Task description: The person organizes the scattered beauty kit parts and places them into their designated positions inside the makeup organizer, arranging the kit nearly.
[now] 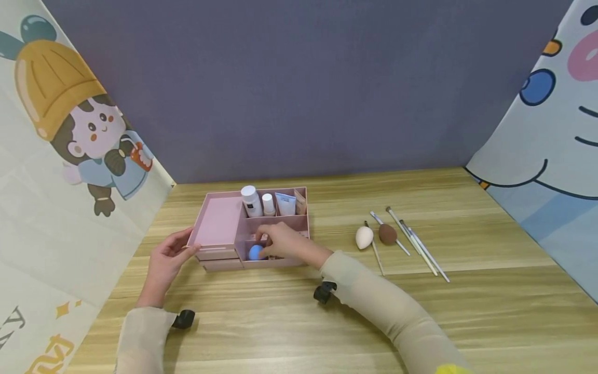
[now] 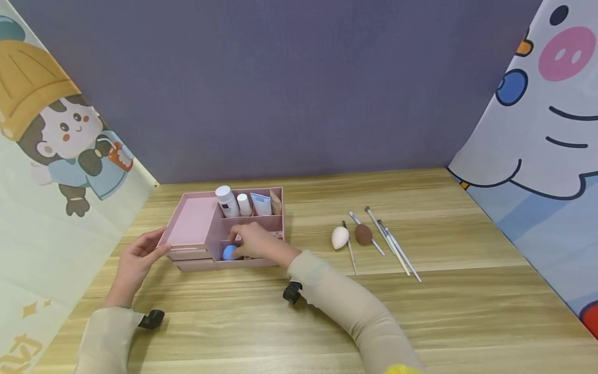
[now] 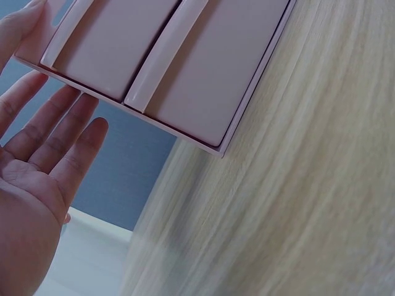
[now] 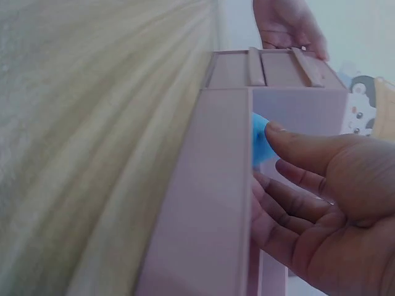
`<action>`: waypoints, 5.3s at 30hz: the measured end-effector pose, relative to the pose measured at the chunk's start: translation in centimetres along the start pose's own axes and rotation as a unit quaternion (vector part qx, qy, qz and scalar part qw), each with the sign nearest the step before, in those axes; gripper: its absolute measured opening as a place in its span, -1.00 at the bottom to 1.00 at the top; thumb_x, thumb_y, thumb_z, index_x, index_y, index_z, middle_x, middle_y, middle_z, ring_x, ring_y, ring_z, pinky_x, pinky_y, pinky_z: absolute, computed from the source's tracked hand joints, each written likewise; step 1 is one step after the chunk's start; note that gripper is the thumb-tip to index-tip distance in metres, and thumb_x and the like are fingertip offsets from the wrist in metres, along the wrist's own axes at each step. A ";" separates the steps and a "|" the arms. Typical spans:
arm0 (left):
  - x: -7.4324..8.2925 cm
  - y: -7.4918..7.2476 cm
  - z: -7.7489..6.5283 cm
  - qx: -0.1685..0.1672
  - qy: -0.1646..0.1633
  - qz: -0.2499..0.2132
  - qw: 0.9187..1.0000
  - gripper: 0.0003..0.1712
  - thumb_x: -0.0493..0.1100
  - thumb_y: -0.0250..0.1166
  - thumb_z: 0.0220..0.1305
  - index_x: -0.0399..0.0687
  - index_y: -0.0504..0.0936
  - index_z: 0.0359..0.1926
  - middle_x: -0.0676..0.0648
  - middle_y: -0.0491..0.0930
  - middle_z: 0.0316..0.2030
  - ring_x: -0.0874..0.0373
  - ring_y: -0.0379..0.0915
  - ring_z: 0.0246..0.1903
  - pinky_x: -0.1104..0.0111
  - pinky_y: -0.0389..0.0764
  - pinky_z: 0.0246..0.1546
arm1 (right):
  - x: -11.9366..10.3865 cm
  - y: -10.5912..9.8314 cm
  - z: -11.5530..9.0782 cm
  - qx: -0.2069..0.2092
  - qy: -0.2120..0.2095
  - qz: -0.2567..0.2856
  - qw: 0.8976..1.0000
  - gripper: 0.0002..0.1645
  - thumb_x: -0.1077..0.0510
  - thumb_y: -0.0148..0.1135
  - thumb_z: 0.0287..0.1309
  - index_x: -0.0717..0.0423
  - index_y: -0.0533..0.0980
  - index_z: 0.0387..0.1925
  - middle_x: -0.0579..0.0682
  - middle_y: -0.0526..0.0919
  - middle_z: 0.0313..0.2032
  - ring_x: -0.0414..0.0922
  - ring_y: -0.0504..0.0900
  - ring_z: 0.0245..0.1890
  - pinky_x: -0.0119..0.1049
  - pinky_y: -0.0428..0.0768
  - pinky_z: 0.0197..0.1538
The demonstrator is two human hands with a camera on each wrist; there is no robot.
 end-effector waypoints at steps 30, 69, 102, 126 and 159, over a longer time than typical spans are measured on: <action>0.1 0.2 0.1 -0.007 0.000 -0.004 1.000 -0.55 -0.39 0.38 0.25 -0.33 0.58 0.16 0.21 0.64 0.01 0.45 0.53 -0.02 0.64 0.56 -0.05 | 3.5 -6.5 -4.6 0.040 -0.004 0.051 0.998 -0.59 0.30 0.44 0.07 0.26 0.54 -0.03 -0.07 0.60 -0.45 -0.21 0.55 -0.43 -0.40 0.59 -0.35; -0.1 0.1 0.2 -0.009 0.000 -0.010 1.000 -0.59 -0.37 0.37 0.26 -0.12 0.64 0.13 0.06 0.64 0.09 0.45 0.53 -0.01 0.65 0.55 -0.05 | 12.0 -10.9 -10.9 0.001 0.075 0.014 0.997 -0.62 0.31 0.45 0.08 0.30 0.54 -0.06 -0.02 0.59 -0.48 -0.14 0.55 -0.52 -0.28 0.57 -0.46; 0.0 0.1 0.3 -0.011 0.017 -0.033 0.999 -0.58 -0.43 0.37 0.23 -0.20 0.64 0.13 0.08 0.67 0.03 0.42 0.55 -0.02 0.61 0.57 -0.05 | 14.5 -11.6 -12.3 -0.003 0.110 -0.116 0.987 -0.59 0.49 0.51 -0.30 0.16 0.71 -0.29 0.04 0.68 -0.19 0.07 0.57 -0.12 0.03 0.58 -0.04; -0.2 0.1 0.4 -0.008 0.011 -0.014 1.000 -0.59 -0.39 0.38 0.24 -0.16 0.65 0.12 0.09 0.65 0.05 0.45 0.54 -0.02 0.63 0.57 -0.06 | 12.5 -12.1 -12.3 -0.004 0.068 -0.101 0.993 -0.76 0.27 0.48 -0.08 0.13 0.67 -0.28 -0.06 0.62 -0.37 -0.10 0.49 -0.35 -0.17 0.51 -0.24; 0.0 0.3 0.4 -0.008 0.014 -0.038 0.999 -0.53 -0.48 0.35 0.22 -0.50 0.51 0.15 0.28 0.66 -0.06 0.44 0.55 -0.05 0.63 0.57 -0.08 | 8.4 -10.8 -9.8 0.096 -0.002 0.026 0.995 -0.56 0.24 0.42 0.09 0.24 0.61 0.04 -0.06 0.65 -0.41 -0.15 0.63 -0.35 -0.25 0.66 -0.24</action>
Point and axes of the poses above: each hand's wrist, its own z-axis towards the middle knuckle, its own y-axis out of the palm, x = y × z, the point moved 9 cm from there along z, towards the middle knuckle
